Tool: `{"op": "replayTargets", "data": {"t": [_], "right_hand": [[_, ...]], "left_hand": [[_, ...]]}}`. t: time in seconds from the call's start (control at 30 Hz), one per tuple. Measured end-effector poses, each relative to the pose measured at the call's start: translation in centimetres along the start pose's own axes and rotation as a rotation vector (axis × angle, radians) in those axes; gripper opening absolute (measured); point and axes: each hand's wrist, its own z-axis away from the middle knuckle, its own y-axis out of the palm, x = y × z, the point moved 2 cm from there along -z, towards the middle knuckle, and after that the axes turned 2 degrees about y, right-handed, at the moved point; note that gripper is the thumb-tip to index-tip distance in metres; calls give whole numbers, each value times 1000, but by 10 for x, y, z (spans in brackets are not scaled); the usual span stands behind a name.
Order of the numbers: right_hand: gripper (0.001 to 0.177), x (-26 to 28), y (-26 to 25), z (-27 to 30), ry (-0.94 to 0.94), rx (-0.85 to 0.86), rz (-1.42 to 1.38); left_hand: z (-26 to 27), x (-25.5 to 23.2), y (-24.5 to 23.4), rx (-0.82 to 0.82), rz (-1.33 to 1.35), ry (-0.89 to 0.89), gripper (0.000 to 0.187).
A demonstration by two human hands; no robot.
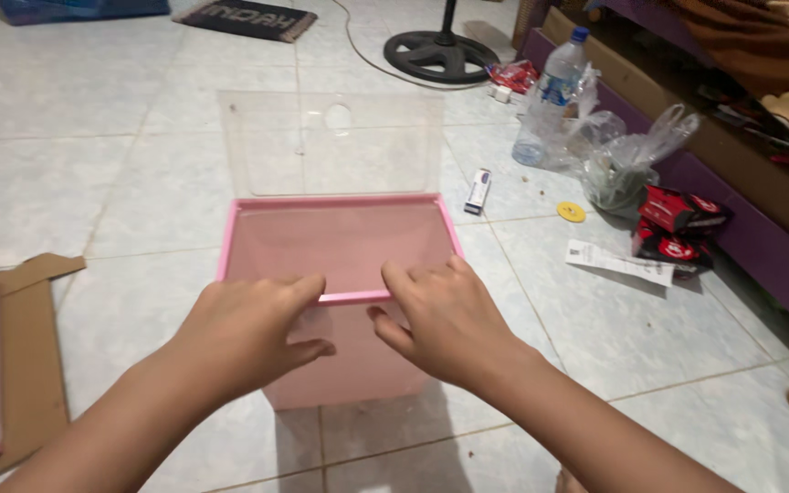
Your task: The person assembles a pink plastic drawer by attaching the lid and securing the frame. They repeatedly open and close the lid to check the fit and alignment.
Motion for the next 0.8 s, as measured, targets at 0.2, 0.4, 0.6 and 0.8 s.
{"op": "replayTargets", "data": {"t": [0.2, 0.4, 0.6, 0.8], "right_hand": [[31, 10, -12, 7, -105, 13, -112], [33, 27, -10, -5, 19, 194, -197], [31, 42, -5, -8, 32, 194, -201], [33, 32, -11, 4, -12, 102, -310]], "left_hand": [[3, -3, -13, -17, 61, -16, 64], [5, -3, -7, -92, 286, -3, 53], [0, -2, -7, 75, 243, -121, 47], [-3, -6, -13, 208, 270, -197, 55]]}}
